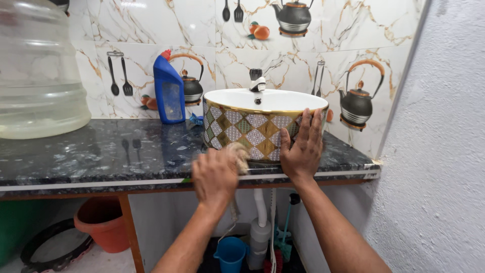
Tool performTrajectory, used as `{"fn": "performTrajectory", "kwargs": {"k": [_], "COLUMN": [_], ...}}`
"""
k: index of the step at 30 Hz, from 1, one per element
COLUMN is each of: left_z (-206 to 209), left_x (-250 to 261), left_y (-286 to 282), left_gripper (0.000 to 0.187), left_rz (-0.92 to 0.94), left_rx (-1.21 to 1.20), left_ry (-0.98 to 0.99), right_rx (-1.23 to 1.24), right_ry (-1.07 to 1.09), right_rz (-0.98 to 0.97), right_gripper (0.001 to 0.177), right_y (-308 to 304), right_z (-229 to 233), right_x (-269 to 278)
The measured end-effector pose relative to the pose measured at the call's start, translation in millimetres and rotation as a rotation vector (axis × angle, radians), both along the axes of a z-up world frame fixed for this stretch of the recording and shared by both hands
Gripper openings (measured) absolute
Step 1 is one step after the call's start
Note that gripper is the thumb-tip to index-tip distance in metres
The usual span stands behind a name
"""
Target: The person washes their hands under running water in a bathroom sink, rubbing them together and rinsing thoroughly. They then dry their hands with a cloth and wipe the sink basin and surrounding countertop.
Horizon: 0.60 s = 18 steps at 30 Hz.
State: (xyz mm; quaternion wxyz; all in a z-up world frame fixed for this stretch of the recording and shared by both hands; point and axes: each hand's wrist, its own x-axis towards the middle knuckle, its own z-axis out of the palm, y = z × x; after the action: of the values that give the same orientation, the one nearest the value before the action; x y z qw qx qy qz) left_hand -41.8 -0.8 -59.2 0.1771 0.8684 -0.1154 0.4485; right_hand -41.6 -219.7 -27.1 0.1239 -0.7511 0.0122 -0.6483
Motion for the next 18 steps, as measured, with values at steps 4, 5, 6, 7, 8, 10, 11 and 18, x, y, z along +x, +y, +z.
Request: {"fn": "performTrajectory", "kwargs": {"k": [4,5,6,7,8,10,11,18], "left_z": [35,45,54,63,68,76,80,91], "left_x": [31,38,43,49,51,51,49,-6], "left_y": [17,17,19,19,17,8,0,-46], "left_gripper": [0.035,0.036,0.038,0.039,0.039,0.041,0.042,0.043], "left_rz": [0.118,0.055,-0.007,-0.068,-0.075,-0.089,-0.086,-0.198], "left_rx": [-0.277,-0.386,-0.491,-0.597,-0.711,-0.937,-1.022,-1.353], "left_ry": [0.213,0.278,0.343,0.407,0.43,0.471,0.45,0.369], "right_rx": [0.024,0.02,0.025,0.031,0.038,0.028,0.023,0.008], "right_ry": [-0.001,-0.011,-0.016,-0.02,-0.017,-0.01,-0.007,0.104], "right_rz": [0.044,0.052,0.071,0.089,0.109,0.073,0.054,0.103], "right_gripper": [0.074,0.073,0.07,0.068,0.065,0.056,0.052,0.039], "right_y": [3,3,3,3,2,-1,-3,-5], "right_z": [6,8,11,15,18,29,35,67], "right_x": [-6,-7,-8,-8,-8,-5,-4,-3]}}
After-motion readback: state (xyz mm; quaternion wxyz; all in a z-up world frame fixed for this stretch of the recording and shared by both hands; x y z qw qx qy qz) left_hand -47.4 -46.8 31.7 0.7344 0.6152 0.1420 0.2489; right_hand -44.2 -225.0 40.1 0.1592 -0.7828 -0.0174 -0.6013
